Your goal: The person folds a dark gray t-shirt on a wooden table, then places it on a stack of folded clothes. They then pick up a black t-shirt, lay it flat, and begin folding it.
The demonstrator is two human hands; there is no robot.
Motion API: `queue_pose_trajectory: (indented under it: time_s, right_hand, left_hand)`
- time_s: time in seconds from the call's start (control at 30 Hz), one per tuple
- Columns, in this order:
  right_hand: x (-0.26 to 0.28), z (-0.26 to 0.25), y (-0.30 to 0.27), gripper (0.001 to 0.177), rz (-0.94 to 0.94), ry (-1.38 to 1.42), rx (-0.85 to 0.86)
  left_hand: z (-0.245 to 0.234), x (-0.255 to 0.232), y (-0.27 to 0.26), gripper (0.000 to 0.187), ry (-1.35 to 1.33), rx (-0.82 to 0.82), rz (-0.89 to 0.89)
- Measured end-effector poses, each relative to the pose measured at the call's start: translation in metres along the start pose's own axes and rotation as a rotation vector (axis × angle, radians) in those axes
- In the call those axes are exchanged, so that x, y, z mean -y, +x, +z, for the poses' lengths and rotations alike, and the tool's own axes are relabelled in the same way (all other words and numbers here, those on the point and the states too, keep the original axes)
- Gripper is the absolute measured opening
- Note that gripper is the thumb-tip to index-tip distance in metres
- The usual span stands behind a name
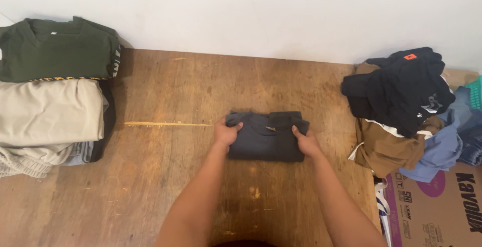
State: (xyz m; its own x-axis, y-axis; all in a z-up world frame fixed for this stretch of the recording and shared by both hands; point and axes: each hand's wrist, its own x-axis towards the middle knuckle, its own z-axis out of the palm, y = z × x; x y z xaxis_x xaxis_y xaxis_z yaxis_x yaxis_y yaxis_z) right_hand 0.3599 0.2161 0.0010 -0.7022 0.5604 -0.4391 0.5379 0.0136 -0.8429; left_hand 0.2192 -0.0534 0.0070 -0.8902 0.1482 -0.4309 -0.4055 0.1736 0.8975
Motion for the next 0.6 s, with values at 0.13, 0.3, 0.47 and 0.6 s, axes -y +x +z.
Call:
queue_pose_trajectory:
  time_s: [0.13, 0.3, 0.47, 0.6]
  right_hand:
    - [-0.035, 0.011, 0.018, 0.052, -0.036, 0.060, -0.105]
    - [-0.033, 0.004, 0.028, 0.053, 0.113, -0.032, -0.065]
    - [-0.018, 0.003, 0.023, 0.055, 0.180, 0.120, -0.018]
    - [-0.012, 0.000, 0.021, 0.056, 0.154, 0.093, -0.019]
  left_hand:
    - [0.007, 0.007, 0.002, 0.051, 0.446, -0.147, 0.049]
    - [0.013, 0.004, -0.006, 0.061, 0.423, -0.166, 0.102]
    - [0.014, -0.004, -0.003, 0.064, 0.493, -0.140, -0.021]
    - [0.024, -0.006, -0.017, 0.072, 0.540, -0.156, 0.055]
